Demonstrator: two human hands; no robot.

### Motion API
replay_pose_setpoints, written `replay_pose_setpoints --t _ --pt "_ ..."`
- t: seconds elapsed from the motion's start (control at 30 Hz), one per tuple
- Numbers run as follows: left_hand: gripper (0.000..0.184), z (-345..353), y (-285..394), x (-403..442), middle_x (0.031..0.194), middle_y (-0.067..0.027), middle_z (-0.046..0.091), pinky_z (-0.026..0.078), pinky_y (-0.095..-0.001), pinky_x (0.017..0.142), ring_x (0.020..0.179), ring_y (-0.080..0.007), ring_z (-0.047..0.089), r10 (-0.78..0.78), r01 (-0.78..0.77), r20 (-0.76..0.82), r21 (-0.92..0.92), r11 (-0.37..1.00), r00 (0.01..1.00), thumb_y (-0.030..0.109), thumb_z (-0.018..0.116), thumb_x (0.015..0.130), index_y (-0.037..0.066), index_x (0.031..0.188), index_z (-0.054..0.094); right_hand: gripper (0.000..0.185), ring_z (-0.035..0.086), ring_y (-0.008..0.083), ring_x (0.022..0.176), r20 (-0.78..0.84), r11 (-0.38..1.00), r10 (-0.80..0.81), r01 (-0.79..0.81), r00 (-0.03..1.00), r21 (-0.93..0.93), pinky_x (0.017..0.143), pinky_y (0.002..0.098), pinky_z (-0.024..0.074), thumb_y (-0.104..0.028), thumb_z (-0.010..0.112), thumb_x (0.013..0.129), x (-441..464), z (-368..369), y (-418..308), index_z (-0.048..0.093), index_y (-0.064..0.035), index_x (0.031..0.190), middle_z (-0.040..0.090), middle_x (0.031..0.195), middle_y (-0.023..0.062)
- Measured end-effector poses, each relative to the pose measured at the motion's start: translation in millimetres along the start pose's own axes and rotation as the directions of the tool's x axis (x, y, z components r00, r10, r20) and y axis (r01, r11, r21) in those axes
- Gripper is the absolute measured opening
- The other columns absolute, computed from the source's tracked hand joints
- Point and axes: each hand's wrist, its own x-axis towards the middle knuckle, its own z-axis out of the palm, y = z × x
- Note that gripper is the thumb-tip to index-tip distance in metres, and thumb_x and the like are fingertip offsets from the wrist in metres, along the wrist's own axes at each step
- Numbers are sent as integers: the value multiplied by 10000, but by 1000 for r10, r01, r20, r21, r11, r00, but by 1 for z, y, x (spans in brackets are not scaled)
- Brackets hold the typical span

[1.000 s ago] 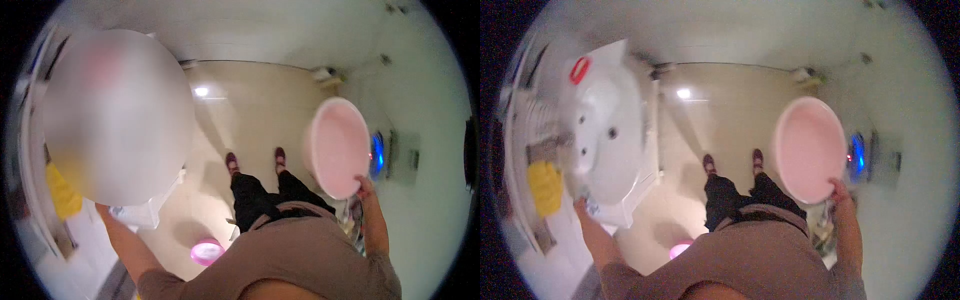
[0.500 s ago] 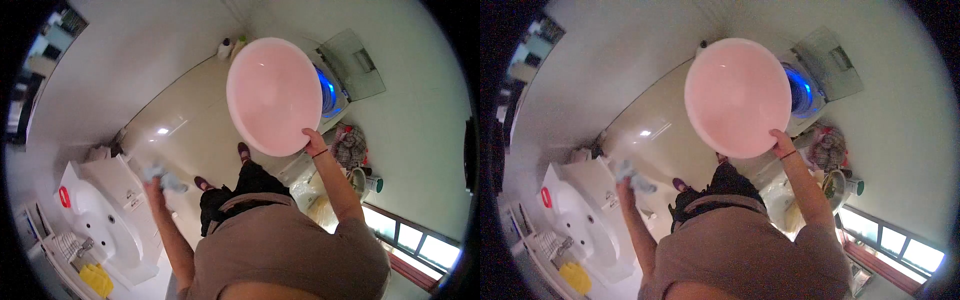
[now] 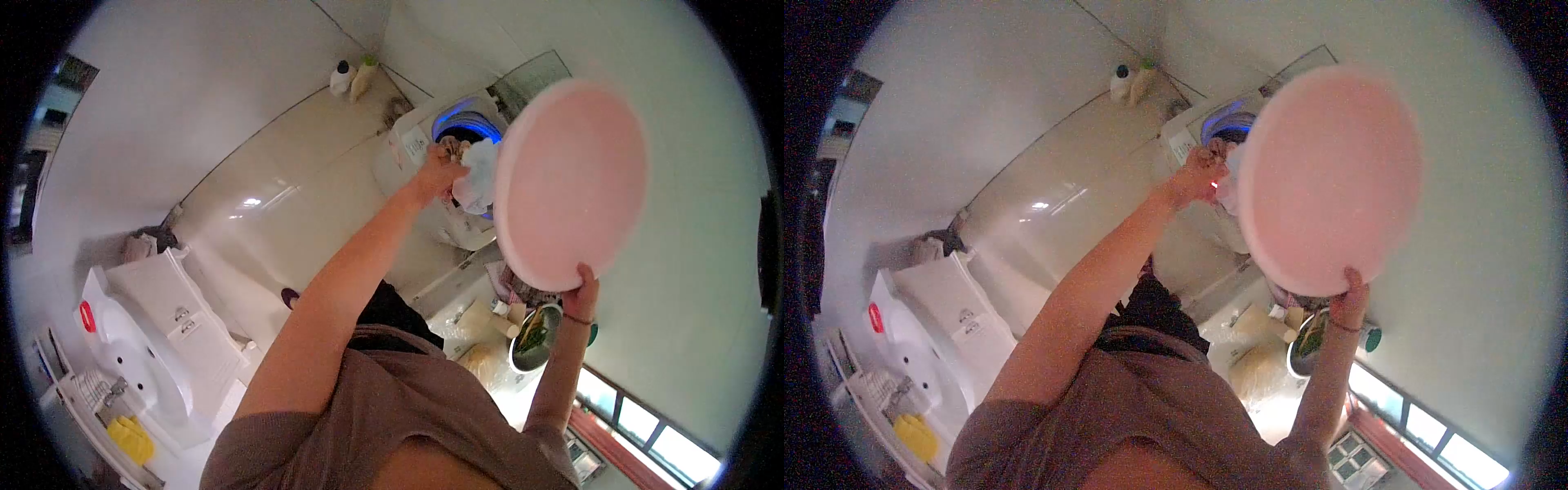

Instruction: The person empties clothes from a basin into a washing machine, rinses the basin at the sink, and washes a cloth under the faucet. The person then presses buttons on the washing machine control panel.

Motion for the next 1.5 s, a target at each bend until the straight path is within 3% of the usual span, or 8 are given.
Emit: replay_pose_setpoints --t 0.07,0.17,0.43,0.7,1.0,1.2,1.33,1.5 --pt "580 -3 10 -24 777 -100 510 449 -346 502 635 -221 538 -156 166 -63 200 966 986 192 617 735 34 1172 270 487 511 281 959 -69 1000 8 -7 998 9 834 406 435 -53 549 696 -1 4 10 371 44 1138 503 1026 150" --pt "461 -62 -32 -40 842 -96 555 459 -303 527 651 -202 570 -184 184 -20 -21 983 983 224 569 773 13 1127 361 480 547 253 868 -54 999 52 -51 997 17 743 377 477 -52 549 699 4 31 33 365 26 1135 518 988 127" --pt "338 -255 -85 -245 820 -108 566 462 -289 538 670 -191 576 -208 209 -665 -79 975 717 199 513 782 -11 1044 475 262 513 160 526 256 922 196 -89 947 -377 383 263 382 -107 556 700 -1 170 115 512 35 915 530 728 60" --pt "319 -325 -138 -440 847 -118 574 470 -292 589 689 -196 564 -153 -382 -884 -340 859 442 205 499 793 -6 1032 487 357 521 143 484 714 820 461 56 527 -570 349 224 378 -131 557 674 -112 357 190 483 64 964 558 724 79" --pt "253 -455 -136 -700 799 -86 577 460 -249 591 701 -160 564 -199 -711 -903 149 687 -381 243 491 787 17 897 528 302 545 182 518 741 628 659 448 129 -636 404 287 424 -164 558 688 -369 570 267 532 80 864 574 671 116" --pt "211 -574 -113 -846 838 -127 558 460 -289 658 767 -205 549 -108 -819 -880 377 433 -463 152 482 803 -29 907 511 285 535 182 459 731 678 673 489 -113 -548 372 268 421 -139 551 668 -531 665 319 539 110 804 558 613 132" --pt "235 -637 -118 -882 869 -179 539 460 -307 701 821 -251 533 -14 -778 -896 377 503 -443 141 465 818 -65 931 473 249 524 177 442 640 633 738 548 -215 -547 365 272 420 -130 550 672 -584 694 367 543 107 748 545 598 126" --pt "279 -680 -119 -904 984 -243 458 441 -393 759 893 -305 499 -109 -978 -990 103 -181 -85 68 339 835 -108 1049 372 269 531 186 444 552 555 805 603 -217 -573 374 284 432 -154 564 670 -622 716 394 548 108 726 541 588 128"
